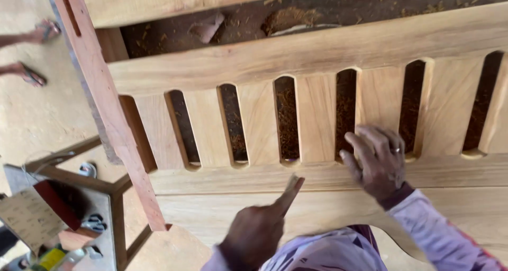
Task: Smoothing the interior edges of decorative slots on a wooden furniture piece using a hand file.
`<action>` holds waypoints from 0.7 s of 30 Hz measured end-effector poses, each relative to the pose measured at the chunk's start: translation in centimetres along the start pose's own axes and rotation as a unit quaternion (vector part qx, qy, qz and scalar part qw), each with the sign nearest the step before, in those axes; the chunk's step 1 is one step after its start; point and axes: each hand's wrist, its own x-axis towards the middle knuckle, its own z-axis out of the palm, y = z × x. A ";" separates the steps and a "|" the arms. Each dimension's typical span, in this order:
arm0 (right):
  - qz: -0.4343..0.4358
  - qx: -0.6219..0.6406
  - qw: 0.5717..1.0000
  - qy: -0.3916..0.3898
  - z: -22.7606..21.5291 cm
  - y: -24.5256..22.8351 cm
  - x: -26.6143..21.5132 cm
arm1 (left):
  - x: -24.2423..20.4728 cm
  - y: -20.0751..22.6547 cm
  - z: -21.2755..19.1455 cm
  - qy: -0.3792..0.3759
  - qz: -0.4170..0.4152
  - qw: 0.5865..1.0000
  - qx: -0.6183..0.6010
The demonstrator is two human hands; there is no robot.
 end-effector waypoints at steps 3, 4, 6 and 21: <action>0.027 0.067 0.997 0.029 1.1 -4.7 -2.0 | -3.5 -1.6 -4.1 -0.123 -0.151 0.959 -0.207; 0.054 0.081 0.995 -0.025 1.1 -6.6 -2.6 | -4.6 -2.6 -3.9 -0.021 -0.142 0.965 -0.221; 0.080 0.087 0.990 -0.078 1.1 -9.6 -2.7 | -6.2 -4.6 -2.8 0.082 -0.127 0.960 -0.236; 0.116 0.050 0.891 -0.436 2.8 -13.7 -3.3 | -4.1 -4.3 -0.8 0.102 -0.202 0.920 -0.320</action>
